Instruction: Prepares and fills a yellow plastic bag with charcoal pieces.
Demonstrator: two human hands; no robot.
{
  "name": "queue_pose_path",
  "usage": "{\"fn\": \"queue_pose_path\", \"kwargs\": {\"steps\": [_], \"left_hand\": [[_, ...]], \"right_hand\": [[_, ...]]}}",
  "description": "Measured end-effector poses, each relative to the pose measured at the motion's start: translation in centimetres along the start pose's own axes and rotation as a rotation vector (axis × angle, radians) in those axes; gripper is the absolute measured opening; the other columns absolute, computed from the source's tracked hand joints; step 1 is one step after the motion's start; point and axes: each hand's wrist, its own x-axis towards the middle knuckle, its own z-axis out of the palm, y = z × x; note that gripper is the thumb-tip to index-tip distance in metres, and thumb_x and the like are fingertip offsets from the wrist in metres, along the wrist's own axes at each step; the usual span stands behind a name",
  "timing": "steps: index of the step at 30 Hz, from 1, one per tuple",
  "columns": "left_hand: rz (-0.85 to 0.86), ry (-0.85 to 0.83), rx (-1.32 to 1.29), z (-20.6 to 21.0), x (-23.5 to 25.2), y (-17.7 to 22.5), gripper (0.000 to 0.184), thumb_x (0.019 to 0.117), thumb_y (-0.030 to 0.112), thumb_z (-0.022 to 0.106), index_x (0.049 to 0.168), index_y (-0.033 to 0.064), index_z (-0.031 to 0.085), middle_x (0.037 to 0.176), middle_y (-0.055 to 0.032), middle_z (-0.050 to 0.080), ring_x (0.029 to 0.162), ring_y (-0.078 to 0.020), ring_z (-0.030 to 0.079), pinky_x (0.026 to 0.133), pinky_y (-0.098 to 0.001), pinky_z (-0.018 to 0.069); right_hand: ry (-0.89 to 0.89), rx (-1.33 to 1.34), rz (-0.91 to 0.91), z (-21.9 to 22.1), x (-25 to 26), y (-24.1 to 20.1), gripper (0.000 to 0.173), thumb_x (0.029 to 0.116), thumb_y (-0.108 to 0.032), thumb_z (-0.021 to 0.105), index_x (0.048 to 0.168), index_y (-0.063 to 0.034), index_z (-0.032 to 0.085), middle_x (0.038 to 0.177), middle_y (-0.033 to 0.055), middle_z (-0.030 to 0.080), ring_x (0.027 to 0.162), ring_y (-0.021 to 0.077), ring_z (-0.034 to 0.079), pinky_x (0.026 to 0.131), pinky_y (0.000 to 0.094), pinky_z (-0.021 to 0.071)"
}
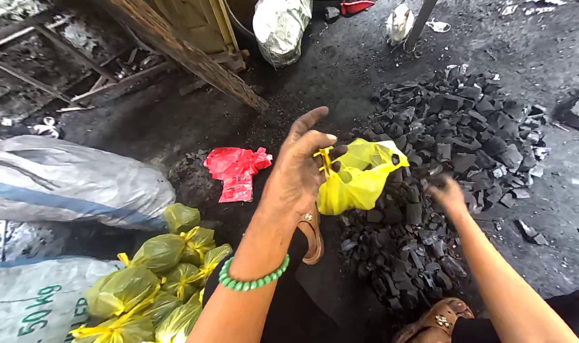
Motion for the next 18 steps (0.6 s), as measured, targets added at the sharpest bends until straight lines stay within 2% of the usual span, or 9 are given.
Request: {"fn": "queue_pose_path", "kwargs": {"steps": [2, 4, 5, 9, 12, 14, 16, 17, 18], "left_hand": [[0.016, 0.005, -0.003, -0.5, -0.4, 0.2, 0.042, 0.0988, 0.012, 0.044, 0.140, 0.0205, 0.048, 0.096, -0.0011, 0.064, 0.078, -0.0109, 0.068, 0.068, -0.0248, 0.0583], [0.025, -0.010, 0.024, -1.0, -1.0, 0.2, 0.040, 0.1025, 0.014, 0.044, 0.141, 0.0197, 0.049, 0.099, -0.0018, 0.064, 0.078, -0.0090, 0.067, 0.069, -0.0225, 0.0562], [0.028, -0.016, 0.039, -1.2, -0.9, 0.2, 0.040, 0.1018, 0.013, 0.045, 0.141, 0.0198, 0.049, 0.100, -0.0016, 0.064, 0.077, -0.0084, 0.067, 0.069, -0.0218, 0.0565], [0.022, -0.022, 0.084, -1.6, 0.7, 0.3, 0.048, 0.0925, 0.010, 0.046, 0.140, 0.0187, 0.046, 0.100, -0.0012, 0.065, 0.080, -0.0091, 0.069, 0.066, -0.0215, 0.0583], [-0.011, -0.052, 0.157, -1.8, 0.9, 0.0, 0.052, 0.0894, 0.011, 0.048, 0.141, 0.0202, 0.046, 0.104, -0.0010, 0.065, 0.082, -0.0090, 0.068, 0.066, -0.0223, 0.0577], [-0.027, -0.101, 0.190, -1.7, 0.9, -0.7, 0.054, 0.0869, 0.011, 0.051, 0.140, 0.0197, 0.048, 0.104, -0.0012, 0.066, 0.081, -0.0097, 0.068, 0.065, -0.0236, 0.0575], [-0.055, -0.159, 0.184, -1.3, 0.9, -1.6, 0.058, 0.0848, 0.010, 0.054, 0.142, 0.0179, 0.046, 0.105, -0.0036, 0.066, 0.080, -0.0108, 0.067, 0.063, -0.0243, 0.0568], [-0.071, -0.190, 0.186, -1.0, 0.8, -2.0, 0.059, 0.0850, 0.010, 0.055, 0.143, 0.0175, 0.045, 0.106, -0.0044, 0.065, 0.079, -0.0106, 0.067, 0.063, -0.0239, 0.0562], [-0.087, -0.221, 0.196, -0.6, 0.6, -2.4, 0.059, 0.0856, 0.010, 0.055, 0.144, 0.0170, 0.044, 0.107, -0.0048, 0.066, 0.079, -0.0102, 0.066, 0.062, -0.0235, 0.0553]], "right_hand": [[-0.191, -0.232, 0.268, 2.8, -0.7, 4.8, 0.078, 0.0890, -0.033, 0.082, 0.148, 0.0054, 0.047, 0.143, 0.0445, 0.043, 0.132, 0.0633, 0.043, 0.106, 0.0767, 0.0358], [-0.234, -0.360, 0.435, 6.2, -2.6, 6.2, 0.099, 0.0867, -0.045, 0.081, 0.161, -0.0072, 0.029, 0.159, 0.0377, 0.027, 0.144, 0.0591, 0.030, 0.111, 0.0734, 0.0322], [-0.187, -0.361, 0.467, 7.5, -3.5, 6.1, 0.099, 0.0871, -0.044, 0.081, 0.163, -0.0107, 0.027, 0.161, 0.0353, 0.024, 0.146, 0.0572, 0.028, 0.109, 0.0746, 0.0316], [-0.044, -0.336, 0.433, 8.1, -5.8, 5.3, 0.085, 0.0842, -0.024, 0.085, 0.155, -0.0085, 0.041, 0.151, 0.0393, 0.035, 0.126, 0.0583, 0.052, 0.094, 0.0703, 0.0478], [0.061, -0.087, 0.384, 5.7, -5.9, 5.7, 0.078, 0.0820, -0.005, 0.083, 0.149, 0.0019, 0.044, 0.141, 0.0415, 0.046, 0.125, 0.0584, 0.051, 0.101, 0.0696, 0.0438], [0.164, 0.193, 0.319, 3.7, -5.5, 4.2, 0.080, 0.0799, 0.007, 0.078, 0.149, 0.0050, 0.038, 0.137, 0.0383, 0.051, 0.122, 0.0506, 0.056, 0.100, 0.0652, 0.0469], [0.191, 0.498, 0.231, 1.7, -5.3, 0.2, 0.084, 0.0841, 0.008, 0.071, 0.155, -0.0064, 0.028, 0.132, 0.0234, 0.055, 0.100, 0.0311, 0.065, 0.081, 0.0501, 0.0580], [0.177, 0.670, 0.146, 0.8, -5.3, -2.3, 0.083, 0.0846, 0.005, 0.069, 0.154, -0.0138, 0.025, 0.120, 0.0127, 0.057, 0.083, 0.0201, 0.066, 0.067, 0.0400, 0.0597], [0.120, 0.839, 0.037, 0.1, -5.7, -4.8, 0.084, 0.0825, 0.001, 0.067, 0.151, -0.0205, 0.025, 0.112, 0.0039, 0.059, 0.076, 0.0135, 0.066, 0.063, 0.0341, 0.0607]]}}
